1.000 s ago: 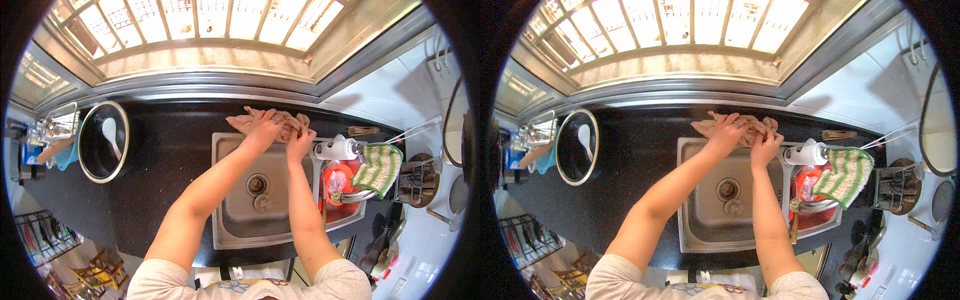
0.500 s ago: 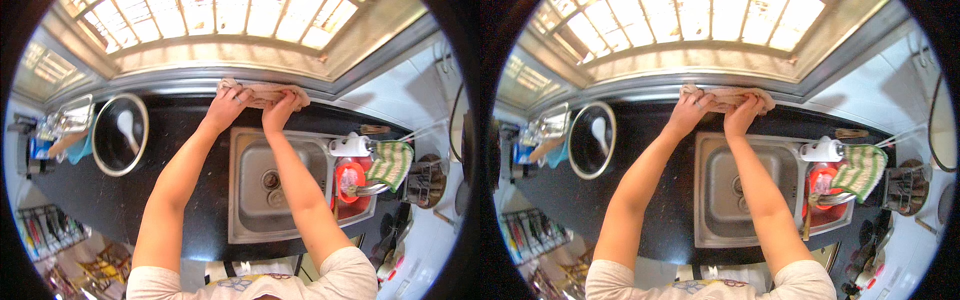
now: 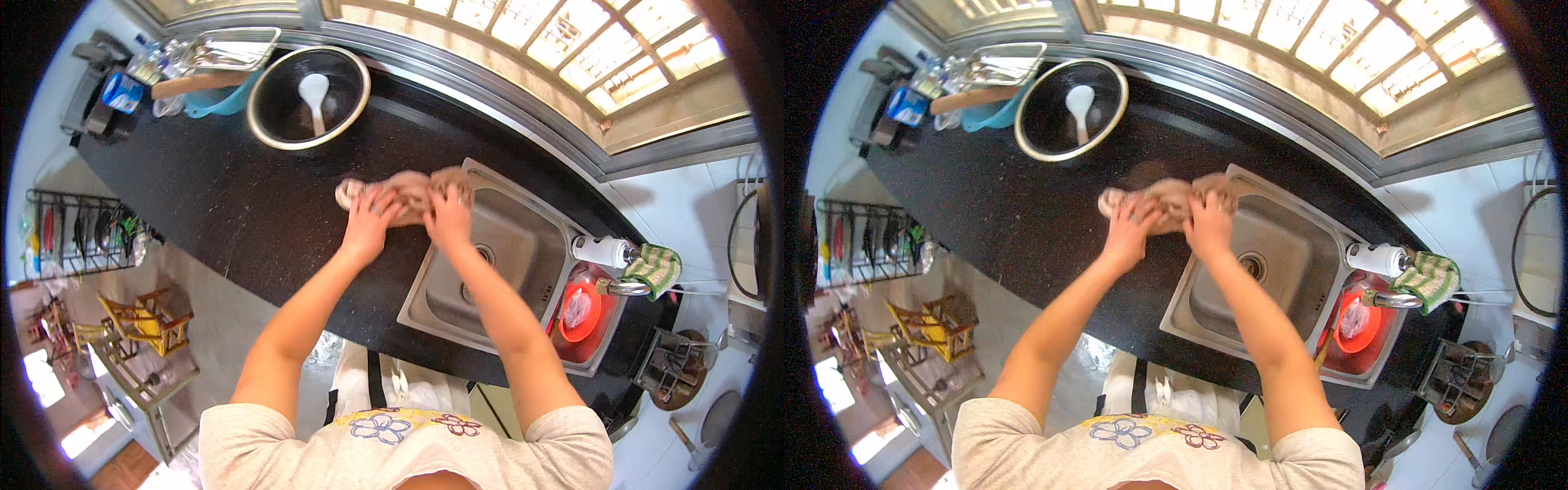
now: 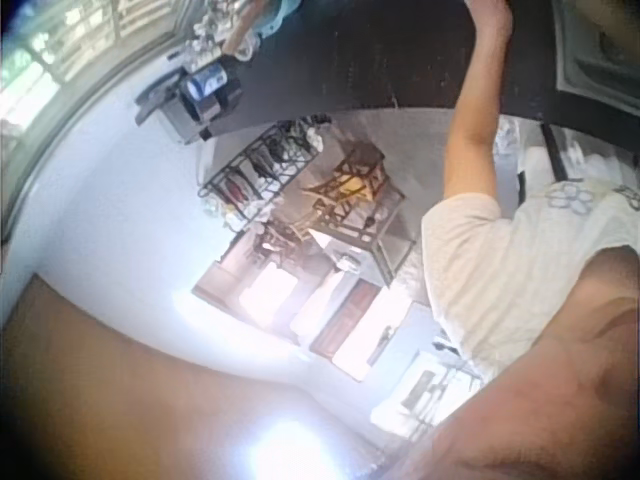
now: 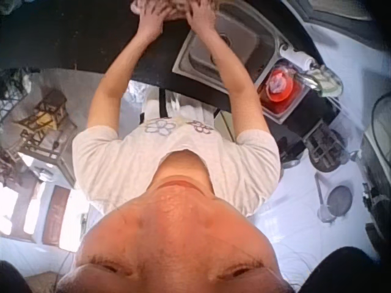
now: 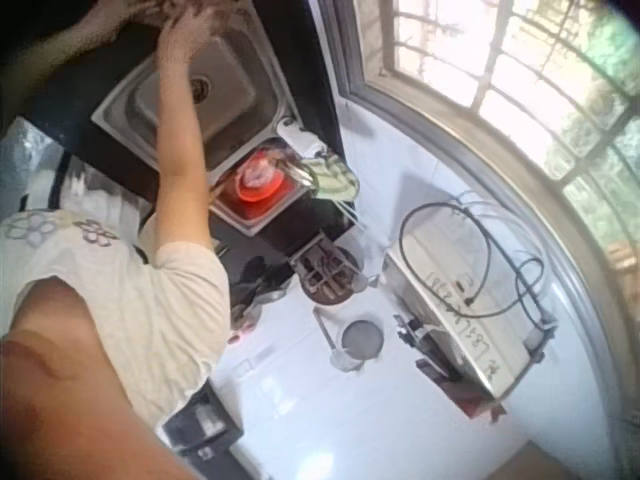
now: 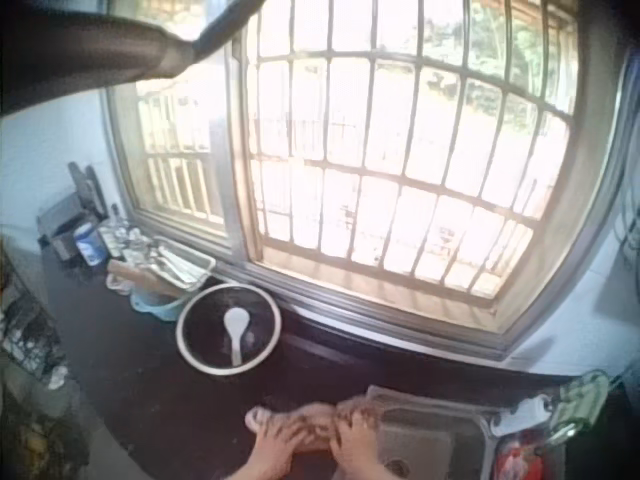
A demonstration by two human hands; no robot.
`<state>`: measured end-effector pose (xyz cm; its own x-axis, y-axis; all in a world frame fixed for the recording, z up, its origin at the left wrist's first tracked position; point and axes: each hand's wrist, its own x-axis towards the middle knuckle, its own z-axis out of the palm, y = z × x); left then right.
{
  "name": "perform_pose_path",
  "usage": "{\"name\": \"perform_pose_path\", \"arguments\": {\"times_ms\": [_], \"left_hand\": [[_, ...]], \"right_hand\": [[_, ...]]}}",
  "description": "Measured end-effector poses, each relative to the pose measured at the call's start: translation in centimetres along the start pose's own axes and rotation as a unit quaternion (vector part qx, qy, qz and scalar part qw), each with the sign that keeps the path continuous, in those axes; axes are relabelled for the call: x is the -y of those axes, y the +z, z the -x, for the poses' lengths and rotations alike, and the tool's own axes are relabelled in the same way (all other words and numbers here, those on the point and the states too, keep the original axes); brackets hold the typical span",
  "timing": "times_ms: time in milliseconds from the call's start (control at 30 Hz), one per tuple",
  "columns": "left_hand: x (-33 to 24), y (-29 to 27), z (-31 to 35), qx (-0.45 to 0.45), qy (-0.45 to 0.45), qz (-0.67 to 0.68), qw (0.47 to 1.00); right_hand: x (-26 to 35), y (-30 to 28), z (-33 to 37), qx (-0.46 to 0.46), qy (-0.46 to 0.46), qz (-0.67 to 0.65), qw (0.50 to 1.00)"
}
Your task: The person cleans the kitchen countertop and a dining table using a cloth. They wipe around various items on the counter, including bottles and a wok, then move to a table to wipe the surface and a plate. Finally, they rinse the cloth at the sink.
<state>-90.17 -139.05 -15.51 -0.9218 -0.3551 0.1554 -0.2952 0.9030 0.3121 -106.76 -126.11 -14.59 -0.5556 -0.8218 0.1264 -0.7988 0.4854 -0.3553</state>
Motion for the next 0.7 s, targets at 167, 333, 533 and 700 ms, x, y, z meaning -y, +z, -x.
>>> {"name": "perform_pose_path", "arguments": {"times_ms": [167,333,533,700], "left_hand": [[-4.4,-2.6,13.4,0.022,-0.032,0.019,0.999],[-6.1,-5.0,20.6,0.017,-0.081,0.136,0.987],[-7.3,-5.6,20.2,0.065,-0.172,-0.083,0.980],[-6.0,-6.2,23.4,0.195,-0.170,0.020,0.966]], "right_hand": [[5.6,-1.5,13.0,0.098,-0.013,-0.072,0.993],[7.3,-3.9,19.8,0.185,-0.034,-0.164,0.968],[6.6,-5.4,17.7,0.195,-0.070,-0.033,0.978],[6.3,-6.3,18.3,0.150,-0.257,-0.042,0.954]]}}
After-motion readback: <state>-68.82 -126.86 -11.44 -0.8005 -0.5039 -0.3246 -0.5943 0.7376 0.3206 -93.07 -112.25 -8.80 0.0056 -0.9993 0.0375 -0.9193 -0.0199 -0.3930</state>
